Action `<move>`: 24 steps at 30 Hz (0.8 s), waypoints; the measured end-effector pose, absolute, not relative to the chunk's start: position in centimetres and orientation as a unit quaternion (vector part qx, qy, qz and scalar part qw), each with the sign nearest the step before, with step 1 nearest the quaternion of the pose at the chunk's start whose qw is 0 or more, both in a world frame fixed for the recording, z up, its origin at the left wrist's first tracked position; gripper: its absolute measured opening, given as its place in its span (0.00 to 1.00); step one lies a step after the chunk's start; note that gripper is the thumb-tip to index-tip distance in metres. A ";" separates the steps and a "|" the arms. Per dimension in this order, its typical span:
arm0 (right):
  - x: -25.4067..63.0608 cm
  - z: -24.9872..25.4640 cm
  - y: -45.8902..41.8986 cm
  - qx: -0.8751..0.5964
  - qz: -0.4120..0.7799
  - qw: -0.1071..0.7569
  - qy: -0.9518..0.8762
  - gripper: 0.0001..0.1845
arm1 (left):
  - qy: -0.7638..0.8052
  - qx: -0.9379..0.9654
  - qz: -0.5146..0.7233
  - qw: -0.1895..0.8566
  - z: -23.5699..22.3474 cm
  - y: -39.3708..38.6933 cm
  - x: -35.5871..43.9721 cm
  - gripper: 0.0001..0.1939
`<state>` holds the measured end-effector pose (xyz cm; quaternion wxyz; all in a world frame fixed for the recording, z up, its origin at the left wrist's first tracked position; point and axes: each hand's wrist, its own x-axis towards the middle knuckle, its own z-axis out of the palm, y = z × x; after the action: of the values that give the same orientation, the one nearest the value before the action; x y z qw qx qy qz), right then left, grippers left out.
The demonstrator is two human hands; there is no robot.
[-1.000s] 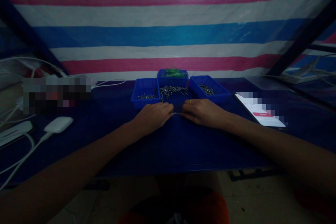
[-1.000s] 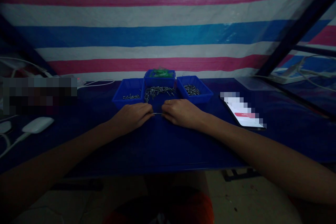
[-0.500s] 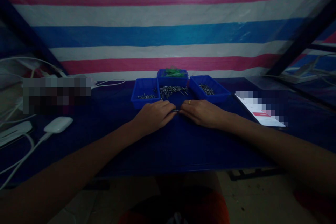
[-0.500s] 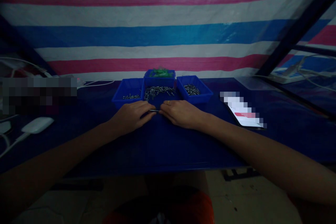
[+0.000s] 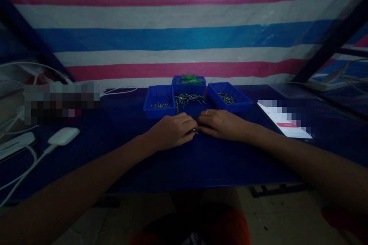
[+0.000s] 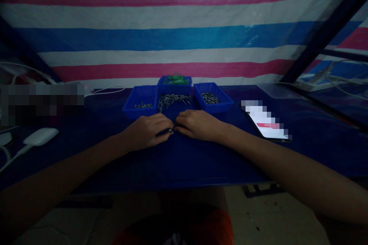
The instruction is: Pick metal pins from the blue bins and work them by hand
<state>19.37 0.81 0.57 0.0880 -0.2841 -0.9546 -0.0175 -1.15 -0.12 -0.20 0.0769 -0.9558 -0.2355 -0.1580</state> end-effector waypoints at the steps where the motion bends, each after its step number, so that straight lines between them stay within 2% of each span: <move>1: 19.4 0.6 0.8 -0.284 -0.016 0.087 -0.955 0.11 | -0.248 -0.952 -0.156 0.083 -0.2 -0.1 -1.1 0.08; 13: 19.2 0.8 0.4 -0.253 -0.003 0.093 -0.963 0.14 | -0.295 -0.935 -0.143 0.136 -0.7 0.3 -1.2 0.11; 24: 19.5 1.0 0.7 -0.309 -0.041 0.076 -0.947 0.11 | -0.344 -0.924 -0.113 0.124 -0.3 0.2 -1.2 0.13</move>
<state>19.47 0.72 0.97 0.0762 -0.3091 -0.9471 -0.0409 -1.15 0.19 -0.31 0.1235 -0.9240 -0.3436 -0.1135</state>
